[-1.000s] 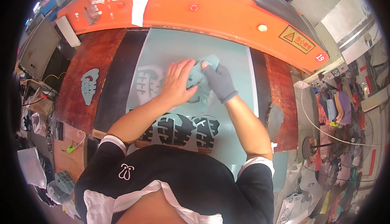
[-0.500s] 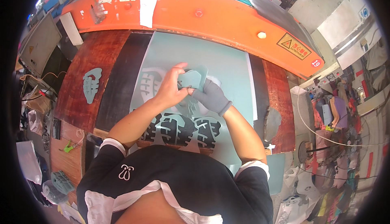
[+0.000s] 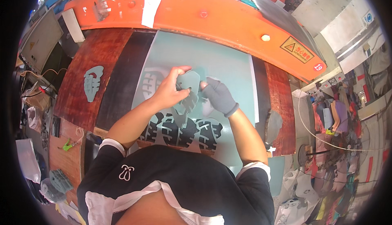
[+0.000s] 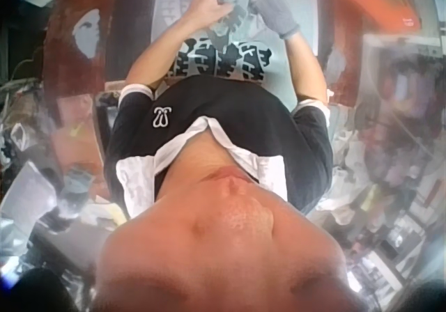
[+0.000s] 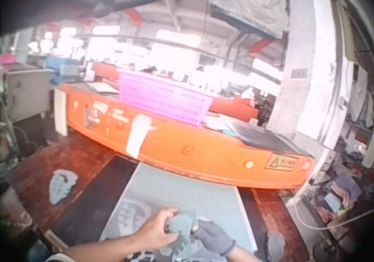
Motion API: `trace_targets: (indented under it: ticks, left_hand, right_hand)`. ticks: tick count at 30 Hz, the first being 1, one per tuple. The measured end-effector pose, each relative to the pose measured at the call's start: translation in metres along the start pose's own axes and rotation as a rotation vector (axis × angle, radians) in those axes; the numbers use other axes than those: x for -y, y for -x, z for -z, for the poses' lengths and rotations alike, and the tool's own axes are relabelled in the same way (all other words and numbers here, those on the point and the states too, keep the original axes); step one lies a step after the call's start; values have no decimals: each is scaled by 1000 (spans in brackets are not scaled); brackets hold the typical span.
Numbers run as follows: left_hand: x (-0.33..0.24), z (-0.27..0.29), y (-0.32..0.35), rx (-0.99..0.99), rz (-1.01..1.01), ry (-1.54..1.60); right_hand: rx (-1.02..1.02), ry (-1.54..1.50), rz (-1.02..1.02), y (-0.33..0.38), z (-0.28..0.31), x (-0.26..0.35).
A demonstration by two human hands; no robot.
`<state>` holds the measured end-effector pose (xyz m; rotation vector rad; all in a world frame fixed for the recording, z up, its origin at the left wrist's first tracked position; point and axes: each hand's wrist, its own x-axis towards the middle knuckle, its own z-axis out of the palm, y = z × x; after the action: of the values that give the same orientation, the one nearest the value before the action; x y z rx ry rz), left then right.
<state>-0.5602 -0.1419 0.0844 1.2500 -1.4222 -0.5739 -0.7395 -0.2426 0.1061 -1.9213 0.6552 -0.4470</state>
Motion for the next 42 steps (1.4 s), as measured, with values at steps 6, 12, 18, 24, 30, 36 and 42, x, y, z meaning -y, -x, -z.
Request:
trace_targets:
  ticks: [6, 12, 18, 24, 30, 36, 42]
  left_hand:
    - [-6, -2, -2, -48, 223, -135]
    - [-1, 8, -5, 0, 185, -222]
    - [28, 55, 11, 5, 147, 41]
    - [102, 91, 106, -496, 371, -14]
    - [124, 29, 192, -385, 269, -572]
    - [129, 33, 192, -548, 355, -272]
    - [132, 30, 195, -514, 423, -250]
  right_hand:
    - [103, -129, 112, -5, -8, 1]
    - [93, 60, 22, -20, -23, 8]
    - [152, 60, 51, -45, -38, 24]
    - [302, 53, 17, -112, -68, 49]
    - [177, 28, 271, -204, -118, 71]
    - [244, 500, 414, -219, -232, 23]
    - [357, 890, 762, -142, -299, -44]
